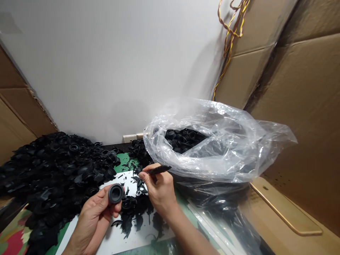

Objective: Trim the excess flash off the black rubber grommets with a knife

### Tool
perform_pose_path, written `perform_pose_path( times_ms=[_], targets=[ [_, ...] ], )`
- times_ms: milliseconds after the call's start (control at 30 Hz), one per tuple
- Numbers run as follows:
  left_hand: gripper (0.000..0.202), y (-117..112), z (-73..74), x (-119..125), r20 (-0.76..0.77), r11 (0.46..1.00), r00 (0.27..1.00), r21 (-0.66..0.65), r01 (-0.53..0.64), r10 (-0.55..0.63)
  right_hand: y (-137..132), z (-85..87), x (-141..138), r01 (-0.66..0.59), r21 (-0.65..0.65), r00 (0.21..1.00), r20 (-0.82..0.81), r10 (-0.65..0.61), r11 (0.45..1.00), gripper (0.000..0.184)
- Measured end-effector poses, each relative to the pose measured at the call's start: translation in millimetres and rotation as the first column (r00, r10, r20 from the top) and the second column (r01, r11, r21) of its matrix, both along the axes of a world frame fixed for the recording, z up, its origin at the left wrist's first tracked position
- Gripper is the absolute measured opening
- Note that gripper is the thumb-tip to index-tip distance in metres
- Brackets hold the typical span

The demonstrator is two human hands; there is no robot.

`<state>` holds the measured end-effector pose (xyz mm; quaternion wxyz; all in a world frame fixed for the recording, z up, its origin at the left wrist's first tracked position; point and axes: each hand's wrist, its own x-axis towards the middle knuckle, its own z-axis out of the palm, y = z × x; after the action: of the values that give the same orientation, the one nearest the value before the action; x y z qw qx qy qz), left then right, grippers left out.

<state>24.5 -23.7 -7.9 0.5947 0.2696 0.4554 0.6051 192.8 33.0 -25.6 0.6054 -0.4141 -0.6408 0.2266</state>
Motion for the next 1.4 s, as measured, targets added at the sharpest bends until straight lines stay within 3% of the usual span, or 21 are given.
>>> perform_pose_path(
  times_ms=[200, 467, 733, 933, 1000, 1133, 1400],
  targets=[
    [0.027, 1.3, -4.8, -2.0, 0.035, 1.0, 0.999, 0.015, -0.006, 0.005, -7.6, 3.8, -8.2, -0.175, -0.1, 0.98, -0.112, 0.164, 0.979, 0.022],
    [0.027, 1.0, -9.2, -4.3, 0.063, 1.0, 0.998, 0.01, -0.013, 0.012, -9.0, -3.2, -10.6, -0.449, -0.244, 0.865, -0.359, 0.35, 0.859, 0.036],
    [0.025, 2.9, -9.3, -5.5, 0.058, 1.0, 0.998, 0.012, -0.011, 0.01, -12.0, 6.1, -12.8, -0.524, -0.241, 0.822, -0.394, 0.411, 0.817, 0.038],
    [0.023, 2.7, -8.0, -5.4, 0.077, 1.0, 0.997, -0.006, 0.002, -0.001, -17.8, 4.6, -18.3, -0.603, -0.365, 0.779, -0.459, 0.426, 0.709, 0.022],
    [0.023, 2.5, -7.1, -4.8, 0.086, 1.0, 0.996, -0.021, -0.009, 0.011, -21.7, 6.0, -19.8, -0.57, -0.381, 0.817, -0.361, 0.45, 0.728, 0.018],
    [0.025, 2.7, -7.6, -4.8, 0.086, 0.999, 0.996, -0.035, -0.005, 0.008, -28.6, 14.3, -23.4, -0.431, -0.228, 0.899, -0.022, 0.438, 0.873, 0.018],
    [0.034, 2.7, -7.0, -1.0, 0.045, 0.996, 0.996, -0.049, -0.077, 0.08, -26.7, 5.1, -26.0, -0.374, -0.044, 0.873, 0.321, 0.367, 0.926, 0.02]
  ],
)
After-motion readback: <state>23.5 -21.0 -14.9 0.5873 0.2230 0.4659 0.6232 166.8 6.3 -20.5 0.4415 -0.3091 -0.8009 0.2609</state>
